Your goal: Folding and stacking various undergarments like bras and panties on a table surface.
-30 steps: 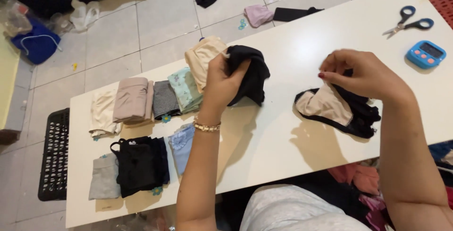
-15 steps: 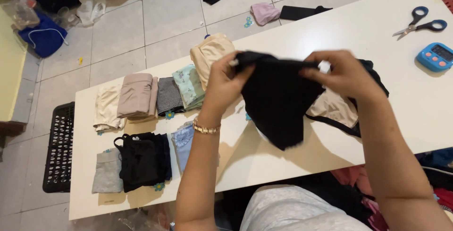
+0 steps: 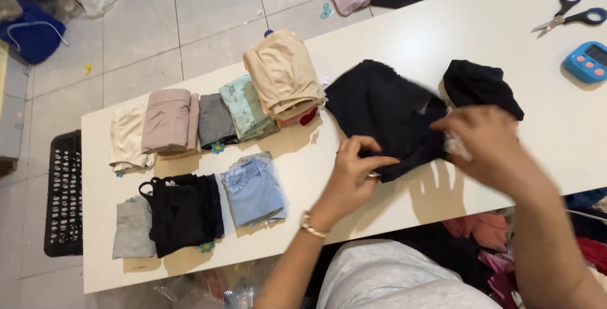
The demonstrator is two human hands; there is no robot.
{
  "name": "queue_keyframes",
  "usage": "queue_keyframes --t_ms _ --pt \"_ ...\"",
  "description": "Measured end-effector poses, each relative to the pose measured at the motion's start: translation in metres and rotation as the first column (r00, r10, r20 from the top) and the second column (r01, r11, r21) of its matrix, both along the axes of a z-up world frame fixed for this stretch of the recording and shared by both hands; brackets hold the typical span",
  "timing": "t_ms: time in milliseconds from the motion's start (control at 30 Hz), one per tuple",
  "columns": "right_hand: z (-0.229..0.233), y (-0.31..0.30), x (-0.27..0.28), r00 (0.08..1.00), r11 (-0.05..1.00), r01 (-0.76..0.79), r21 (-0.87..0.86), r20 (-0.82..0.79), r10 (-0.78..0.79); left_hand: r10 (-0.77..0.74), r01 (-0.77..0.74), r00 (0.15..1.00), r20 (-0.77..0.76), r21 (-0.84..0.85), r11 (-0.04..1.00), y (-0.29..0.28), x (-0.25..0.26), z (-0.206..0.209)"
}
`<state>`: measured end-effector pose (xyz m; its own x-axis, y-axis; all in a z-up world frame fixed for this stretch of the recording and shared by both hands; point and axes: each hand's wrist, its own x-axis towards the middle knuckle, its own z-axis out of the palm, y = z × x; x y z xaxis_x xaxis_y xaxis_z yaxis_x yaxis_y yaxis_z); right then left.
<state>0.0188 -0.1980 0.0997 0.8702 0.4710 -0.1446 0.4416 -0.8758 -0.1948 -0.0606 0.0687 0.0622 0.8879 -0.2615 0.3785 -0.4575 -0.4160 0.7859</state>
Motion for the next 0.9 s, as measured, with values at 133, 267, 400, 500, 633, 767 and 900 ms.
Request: queue_keyframes --t_ms 133,267,400,500,633,767,900 --pt "-0.051 0.022 -0.041 0.962 0.898 -0.271 0.347 0.093 0.255 0.143 -0.144 0.988 -0.062 -0.014 0.989 -0.027 -0.015 -0.041" --pt "-0.067 0.039 -0.056 0.969 0.8 -0.236 0.552 0.192 0.154 0.167 -0.171 0.984 -0.056 -0.089 0.981 -0.036 -0.023 -0.036" --pt "-0.071 0.031 -0.047 0.958 0.764 -0.255 0.592 0.263 0.115 0.075 -0.069 0.997 0.006 -0.32 0.945 -0.027 -0.025 -0.028" --pt "-0.078 0.023 -0.047 0.958 0.671 -0.237 0.703 0.285 0.039 0.233 -0.253 0.958 0.17 0.11 0.961 -0.01 -0.01 -0.043" --pt "-0.018 0.025 -0.057 0.962 0.595 -0.27 0.757 0.185 0.201 0.367 -0.432 0.902 0.228 0.477 0.766 0.003 0.011 -0.059" --pt "-0.006 0.015 -0.063 0.976 0.403 -0.139 0.905 0.057 0.209 0.381 -0.488 0.867 0.322 0.387 0.782 0.013 0.017 -0.063" --pt "-0.009 -0.011 -0.052 0.998 0.332 -0.022 0.943 -0.001 0.068 0.38 -0.395 0.915 0.132 0.111 0.912 0.037 0.002 -0.053"
